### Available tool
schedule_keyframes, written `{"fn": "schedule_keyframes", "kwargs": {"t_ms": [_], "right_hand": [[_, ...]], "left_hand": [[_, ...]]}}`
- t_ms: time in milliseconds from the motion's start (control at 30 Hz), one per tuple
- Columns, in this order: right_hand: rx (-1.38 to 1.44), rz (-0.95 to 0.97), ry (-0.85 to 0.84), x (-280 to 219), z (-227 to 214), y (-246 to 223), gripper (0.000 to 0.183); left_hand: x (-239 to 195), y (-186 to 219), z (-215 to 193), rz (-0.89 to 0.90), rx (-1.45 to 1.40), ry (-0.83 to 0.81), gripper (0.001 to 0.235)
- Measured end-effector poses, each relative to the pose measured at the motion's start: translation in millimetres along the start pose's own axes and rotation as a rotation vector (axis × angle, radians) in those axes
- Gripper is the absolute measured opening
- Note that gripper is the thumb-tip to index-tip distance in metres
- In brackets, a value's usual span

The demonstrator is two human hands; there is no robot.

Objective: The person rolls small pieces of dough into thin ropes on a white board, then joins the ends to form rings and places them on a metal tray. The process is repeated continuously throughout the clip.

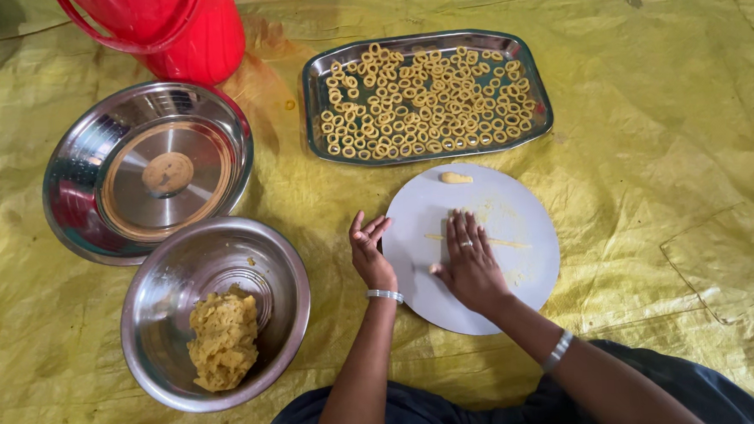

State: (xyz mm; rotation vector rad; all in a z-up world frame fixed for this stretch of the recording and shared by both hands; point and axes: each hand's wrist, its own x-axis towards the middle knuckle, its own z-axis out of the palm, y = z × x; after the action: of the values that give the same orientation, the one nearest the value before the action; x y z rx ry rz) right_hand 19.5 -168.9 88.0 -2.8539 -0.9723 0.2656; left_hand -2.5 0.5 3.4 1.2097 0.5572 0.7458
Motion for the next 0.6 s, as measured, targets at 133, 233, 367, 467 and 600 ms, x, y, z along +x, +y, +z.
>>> {"fn": "schedule_keyframes", "kwargs": {"t_ms": [133,233,367,467,600], "right_hand": [[-0.031,-0.008,0.008,-14,11,-4,0.098],[0.024,-0.126,0.113,-55,20,-17,0.106],[0.045,-0.161,-0.029,-68,27,-26,0.109],[-0.006,-0.103,0.024,-33,27,-27,0.1],[-0.003,-0.047,0.106,19,22,-20,0.097]], "left_hand": [[3,0,3,-0.008,-0.002,0.008,0.082],[3,-1,2,-0.016,-0.009,0.013,0.082],[1,-3,1,-0.011,0.034,0.011,0.084],[3,-2,1,-0.003,0.015,0.004,0.084],[4,-3,1,-0.012,0.003,0.002,0.083]]}}
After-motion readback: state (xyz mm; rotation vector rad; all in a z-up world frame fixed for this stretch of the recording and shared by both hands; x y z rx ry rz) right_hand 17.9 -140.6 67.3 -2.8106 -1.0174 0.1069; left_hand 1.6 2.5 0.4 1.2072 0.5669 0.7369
